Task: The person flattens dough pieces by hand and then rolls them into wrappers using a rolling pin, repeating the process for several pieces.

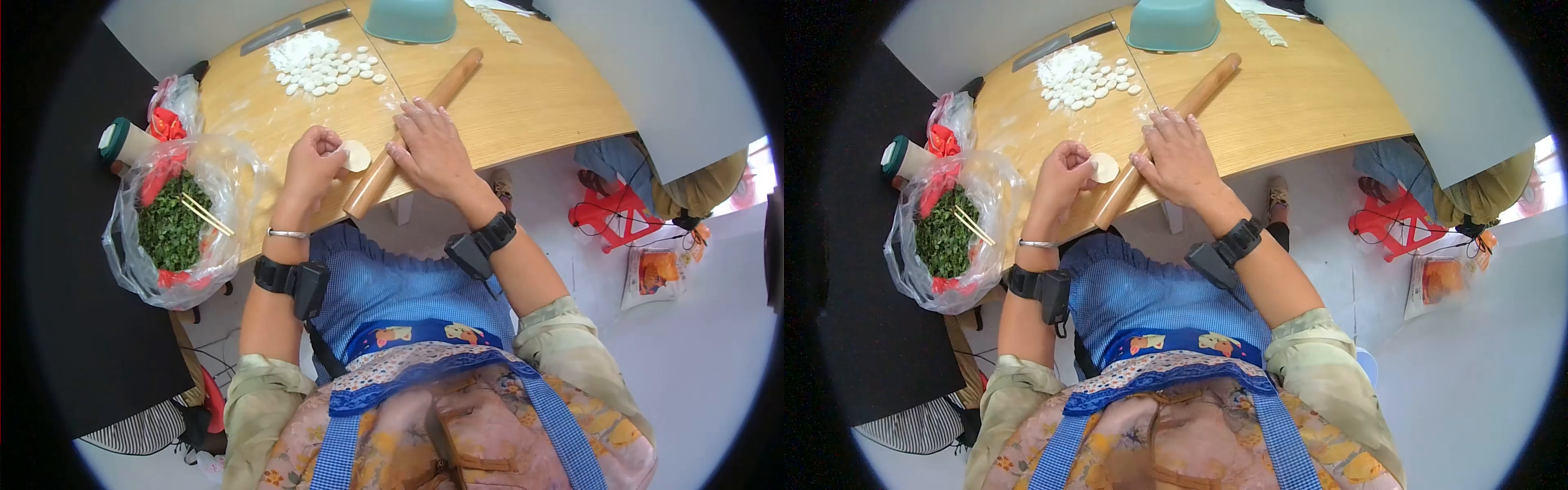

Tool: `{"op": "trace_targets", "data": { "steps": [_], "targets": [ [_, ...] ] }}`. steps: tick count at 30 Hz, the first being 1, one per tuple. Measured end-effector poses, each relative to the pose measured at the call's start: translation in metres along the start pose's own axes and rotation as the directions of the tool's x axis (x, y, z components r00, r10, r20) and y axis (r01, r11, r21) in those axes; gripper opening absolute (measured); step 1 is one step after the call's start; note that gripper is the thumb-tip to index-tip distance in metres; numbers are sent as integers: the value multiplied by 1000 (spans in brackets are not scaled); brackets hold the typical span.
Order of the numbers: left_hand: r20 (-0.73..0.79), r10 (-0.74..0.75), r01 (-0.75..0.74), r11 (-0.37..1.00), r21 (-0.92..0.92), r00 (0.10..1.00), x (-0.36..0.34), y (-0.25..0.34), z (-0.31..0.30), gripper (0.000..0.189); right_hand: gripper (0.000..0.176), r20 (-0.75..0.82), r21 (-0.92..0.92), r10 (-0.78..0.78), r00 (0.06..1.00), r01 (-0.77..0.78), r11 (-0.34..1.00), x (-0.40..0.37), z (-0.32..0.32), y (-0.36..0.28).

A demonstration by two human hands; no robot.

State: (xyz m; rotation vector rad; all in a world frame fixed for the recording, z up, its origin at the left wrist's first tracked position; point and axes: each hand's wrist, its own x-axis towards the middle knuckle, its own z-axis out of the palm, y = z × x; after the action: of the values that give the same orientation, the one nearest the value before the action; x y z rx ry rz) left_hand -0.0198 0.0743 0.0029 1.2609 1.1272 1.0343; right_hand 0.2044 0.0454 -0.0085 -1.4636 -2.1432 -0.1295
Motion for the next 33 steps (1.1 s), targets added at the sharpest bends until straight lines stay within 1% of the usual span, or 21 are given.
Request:
{"op": "trace_targets", "data": {
  "steps": [1, 3, 4, 6, 7, 9, 10, 12, 13, 15, 16, 18, 19, 21, 24, 28, 30, 31, 33],
  "targets": [
    [-1, 2, -2, 1000, 1, 1000, -3, 1, 1, 23, 59, -2, 1, -2, 1000, 2, 1000, 0, 0, 0],
    [-55, 21, -10, 984, 179, 998, -7, 4, 1, 25, 59, -17, -19, 2, 1000, -3, 1000, 1, 3, -2],
    [-58, 21, -10, 984, 181, 998, -7, 6, -1, 25, 59, -18, -16, 0, 1000, -1, 1000, 1, 3, -2],
    [45, 41, -55, 925, 376, 998, -2, 3, -8, 22, 59, -31, -29, -9, 999, 8, 1000, 2, 3, -3],
    [44, 41, -55, 925, 376, 998, 0, 1, -11, 22, 59, -31, -29, -10, 999, 9, 1000, 2, 3, -3],
    [72, 37, -69, 846, 528, 997, 2, 3, -13, 18, 58, -30, -40, -14, 999, 12, 999, 6, 1, -7],
    [71, 37, -69, 847, 526, 997, 3, 4, -14, 18, 58, -29, -42, -15, 999, 14, 999, 10, 1, -9],
    [69, 94, -114, 667, 736, 993, 1, 10, -16, 14, 53, -45, -121, -33, 998, 27, 992, 20, 6, -15],
    [70, 93, -114, 668, 736, 993, 0, 12, -15, 14, 53, -45, -122, -32, 999, 26, 992, 26, 9, -18],
    [76, 67, -100, 760, 642, 995, 1, 10, -19, 10, 47, -73, -134, -73, 995, 63, 989, 40, 18, -23],
    [76, 62, -97, 760, 642, 995, 1, 9, -21, 10, 47, -70, -132, -71, 995, 61, 989, 44, 22, -24],
    [95, 83, -125, 760, 638, 992, 4, 6, -24, 10, 43, -15, -87, -65, 998, 63, 994, 54, 24, -28],
    [95, 81, -123, 760, 639, 992, 6, 5, -25, 10, 43, -14, -85, -64, 998, 63, 994, 62, 26, -30],
    [106, 53, -105, 808, 579, 993, 9, 3, -27, 10, 42, 93, 26, -97, 991, 95, 995, 75, 28, -31],
    [134, 29, -99, 829, 551, 991, 12, 3, -30, 10, 43, 66, 55, -101, 993, 97, 994, 77, 29, -33],
    [137, -2, -76, 828, 556, 991, 7, 8, -29, 11, 46, 59, 34, -93, 994, 91, 995, 44, 11, -19],
    [133, 15, -92, 796, 598, 991, 3, 11, -27, 12, 49, -10, 55, -101, 995, 101, 993, 21, 4, -7],
    [132, 13, -90, 798, 596, 991, 1, 14, -27, 12, 49, -7, 55, -102, 995, 102, 993, 12, 0, -2],
    [109, 41, -107, 684, 722, 993, -2, 17, -25, 14, 50, 7, 58, -58, 998, 57, 997, -1, -6, 5]
  ]
}}
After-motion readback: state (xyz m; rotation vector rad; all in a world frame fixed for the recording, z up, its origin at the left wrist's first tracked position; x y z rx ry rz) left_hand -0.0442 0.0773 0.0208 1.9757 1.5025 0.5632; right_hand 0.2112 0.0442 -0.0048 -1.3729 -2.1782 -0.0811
